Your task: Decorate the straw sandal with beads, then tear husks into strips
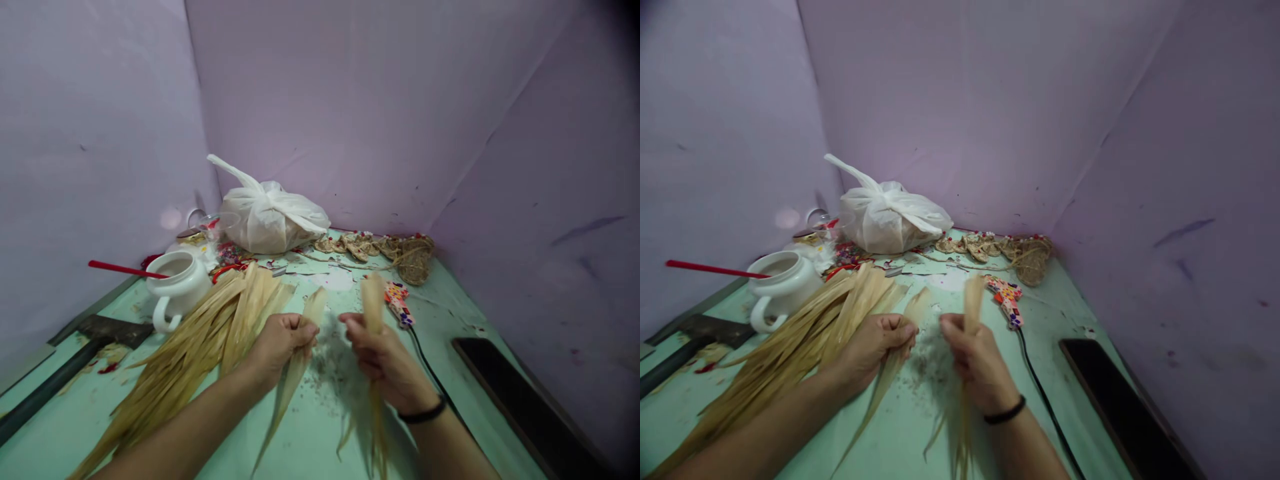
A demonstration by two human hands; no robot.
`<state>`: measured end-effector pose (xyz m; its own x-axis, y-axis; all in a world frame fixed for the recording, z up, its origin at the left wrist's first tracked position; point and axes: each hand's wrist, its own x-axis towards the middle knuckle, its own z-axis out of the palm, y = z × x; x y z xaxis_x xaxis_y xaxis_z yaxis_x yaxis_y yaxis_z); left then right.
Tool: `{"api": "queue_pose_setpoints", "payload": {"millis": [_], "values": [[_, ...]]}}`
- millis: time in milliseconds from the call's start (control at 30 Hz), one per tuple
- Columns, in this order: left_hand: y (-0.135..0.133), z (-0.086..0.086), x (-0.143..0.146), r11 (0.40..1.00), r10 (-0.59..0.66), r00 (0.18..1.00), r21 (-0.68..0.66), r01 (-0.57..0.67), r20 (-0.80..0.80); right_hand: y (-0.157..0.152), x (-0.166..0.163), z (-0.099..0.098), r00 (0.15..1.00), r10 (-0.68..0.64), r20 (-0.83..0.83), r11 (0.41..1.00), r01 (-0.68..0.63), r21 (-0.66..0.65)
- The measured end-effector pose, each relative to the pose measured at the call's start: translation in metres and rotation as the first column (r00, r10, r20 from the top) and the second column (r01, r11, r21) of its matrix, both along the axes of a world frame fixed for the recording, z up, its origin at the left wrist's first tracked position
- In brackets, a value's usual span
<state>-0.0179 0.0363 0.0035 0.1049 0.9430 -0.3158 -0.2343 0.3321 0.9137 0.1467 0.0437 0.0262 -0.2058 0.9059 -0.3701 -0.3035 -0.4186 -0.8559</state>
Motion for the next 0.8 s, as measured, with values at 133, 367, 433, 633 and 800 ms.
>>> {"api": "queue_pose_setpoints", "payload": {"millis": [133, 367, 433, 633, 800], "values": [[-0.005, -0.005, 0.007, 0.997, -0.076, 0.997, -0.031, 0.076, -0.031, -0.008, -0.030, -0.016, 0.993, 0.026, 0.116, 0.999, -0.029, 0.024], [-0.003, 0.001, 0.006, 0.998, -0.057, 0.991, -0.020, 0.055, -0.121, -0.004, -0.022, -0.017, 0.988, -0.036, 0.152, 0.999, 0.034, 0.011], [-0.003, 0.002, 0.005, 0.999, -0.050, 0.988, -0.018, 0.047, -0.147, -0.004, -0.023, -0.018, 0.988, -0.023, 0.155, 1.000, 0.022, 0.011], [-0.005, 0.004, 0.004, 1.000, -0.020, 0.985, 0.017, 0.023, -0.173, -0.005, -0.025, -0.021, 0.982, 0.027, 0.185, 0.999, -0.032, 0.026], [-0.004, 0.005, 0.004, 0.999, -0.020, 0.987, 0.021, 0.024, -0.159, -0.006, -0.025, -0.024, 0.973, 0.059, 0.225, 0.996, -0.072, 0.053]]}}
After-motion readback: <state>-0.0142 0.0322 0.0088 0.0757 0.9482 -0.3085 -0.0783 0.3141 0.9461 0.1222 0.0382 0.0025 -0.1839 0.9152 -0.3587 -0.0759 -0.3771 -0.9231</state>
